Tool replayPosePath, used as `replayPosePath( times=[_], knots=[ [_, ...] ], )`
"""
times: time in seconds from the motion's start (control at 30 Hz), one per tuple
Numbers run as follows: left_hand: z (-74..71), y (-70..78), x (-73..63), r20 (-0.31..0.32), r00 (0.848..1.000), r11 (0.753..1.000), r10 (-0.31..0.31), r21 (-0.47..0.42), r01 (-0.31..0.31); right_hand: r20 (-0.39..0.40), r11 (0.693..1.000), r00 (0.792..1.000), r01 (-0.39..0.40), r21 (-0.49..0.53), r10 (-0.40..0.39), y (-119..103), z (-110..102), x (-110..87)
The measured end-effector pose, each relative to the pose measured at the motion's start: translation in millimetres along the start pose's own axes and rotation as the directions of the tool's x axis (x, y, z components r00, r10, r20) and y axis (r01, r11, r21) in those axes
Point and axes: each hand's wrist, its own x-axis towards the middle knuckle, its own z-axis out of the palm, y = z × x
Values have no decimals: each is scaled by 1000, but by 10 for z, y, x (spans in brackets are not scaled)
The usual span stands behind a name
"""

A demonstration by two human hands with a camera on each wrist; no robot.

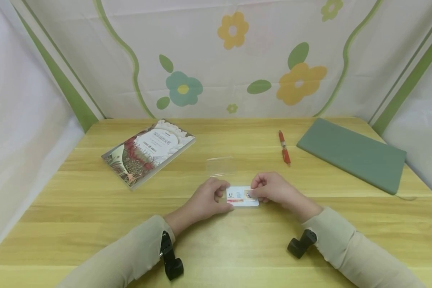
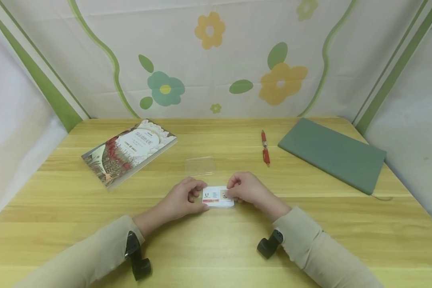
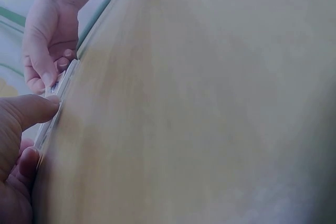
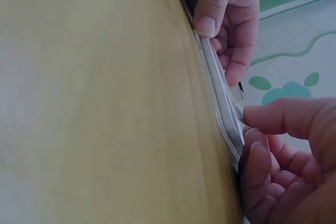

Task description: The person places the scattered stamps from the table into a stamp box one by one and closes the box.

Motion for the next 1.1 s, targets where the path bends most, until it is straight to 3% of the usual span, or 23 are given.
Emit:
replayPosePath(
  times=[0.3, 0.73, 1.1],
  knots=[
    [-12, -5, 4, 3, 1000, 1000, 15, 5, -15, -40, 999, 999, 13, -36, -15, -31, 38, -16],
    [-11, -5, 7, 9, 1000, 1000, 14, -9, -14, -103, 971, 992, 52, -231, -78, -69, 89, -46],
    [-1, 5, -2, 4, 1000, 1000, 12, 2, -12, -103, 965, 991, 57, -256, -85, -50, 70, -48]
  ],
)
